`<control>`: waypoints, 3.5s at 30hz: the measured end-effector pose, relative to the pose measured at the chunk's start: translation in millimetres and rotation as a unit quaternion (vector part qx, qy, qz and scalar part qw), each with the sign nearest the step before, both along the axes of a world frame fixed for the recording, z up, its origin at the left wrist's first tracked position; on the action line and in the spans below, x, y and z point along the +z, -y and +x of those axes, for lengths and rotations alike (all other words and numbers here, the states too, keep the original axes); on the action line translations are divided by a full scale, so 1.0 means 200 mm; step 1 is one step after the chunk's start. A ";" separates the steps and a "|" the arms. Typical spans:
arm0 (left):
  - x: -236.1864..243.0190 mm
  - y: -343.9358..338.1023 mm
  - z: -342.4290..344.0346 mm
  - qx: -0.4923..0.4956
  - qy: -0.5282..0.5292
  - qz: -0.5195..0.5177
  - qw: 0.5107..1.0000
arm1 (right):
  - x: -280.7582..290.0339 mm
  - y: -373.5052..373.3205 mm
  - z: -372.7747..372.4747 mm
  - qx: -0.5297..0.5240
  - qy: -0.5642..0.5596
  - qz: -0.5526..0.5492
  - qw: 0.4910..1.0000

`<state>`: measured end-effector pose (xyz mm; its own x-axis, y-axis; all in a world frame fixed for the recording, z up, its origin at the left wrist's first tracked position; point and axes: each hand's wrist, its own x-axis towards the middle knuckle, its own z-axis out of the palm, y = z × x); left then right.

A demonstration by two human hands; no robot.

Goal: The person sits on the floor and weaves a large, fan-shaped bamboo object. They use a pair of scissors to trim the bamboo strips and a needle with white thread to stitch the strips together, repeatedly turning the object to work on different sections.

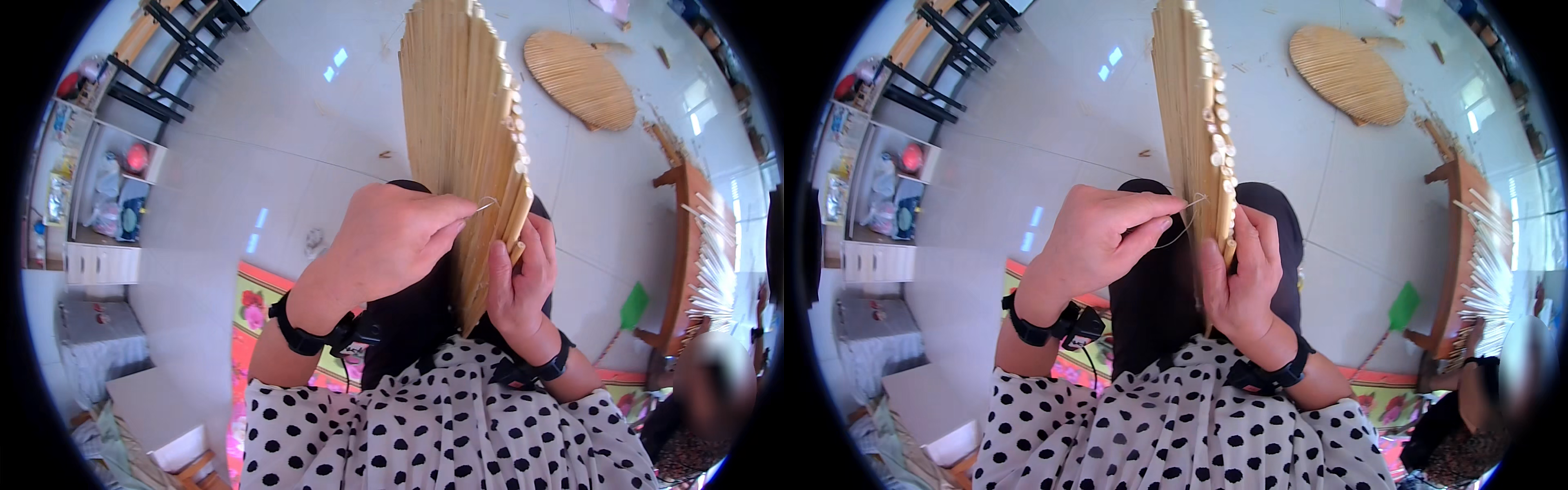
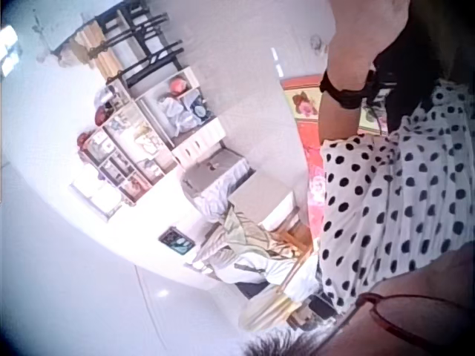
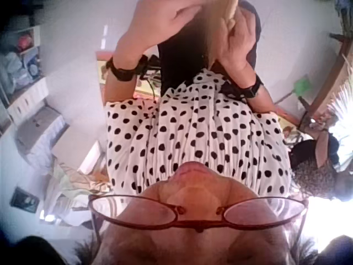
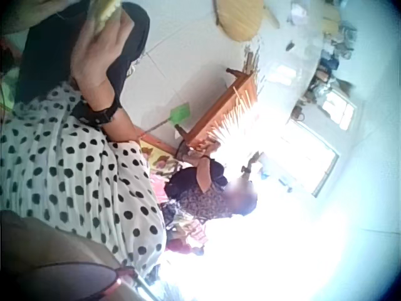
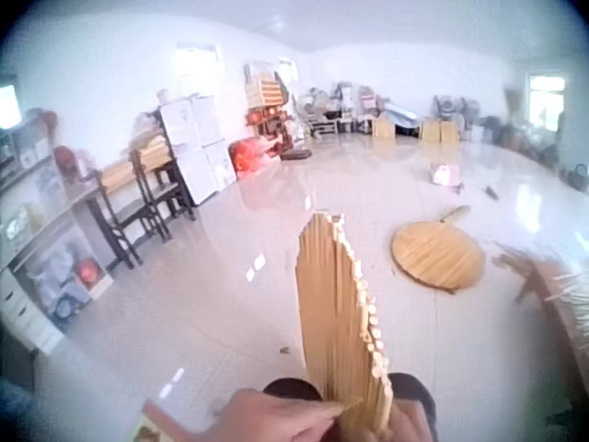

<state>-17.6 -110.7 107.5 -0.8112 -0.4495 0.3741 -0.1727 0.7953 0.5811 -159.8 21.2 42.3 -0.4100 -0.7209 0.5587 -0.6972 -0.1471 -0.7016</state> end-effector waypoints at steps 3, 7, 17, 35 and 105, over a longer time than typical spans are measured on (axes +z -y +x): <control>-0.03 0.02 -0.02 -0.007 -0.014 -0.016 1.000 | 0.01 -0.01 -0.02 -0.016 0.001 0.023 1.000; -0.01 0.06 -0.03 -0.018 0.007 -0.022 1.000 | 0.06 0.00 -0.02 -0.037 0.006 0.055 0.998; -0.01 0.09 0.02 -0.049 0.048 -0.018 0.997 | 0.10 0.03 -0.02 -0.052 0.036 0.072 0.995; -0.12 0.07 0.10 -0.007 -0.096 0.075 0.993 | 0.10 0.02 0.03 -0.079 0.018 0.099 0.992; -0.17 -0.32 0.13 0.137 -0.108 0.060 0.983 | -0.04 -0.08 0.02 0.094 0.143 0.056 0.984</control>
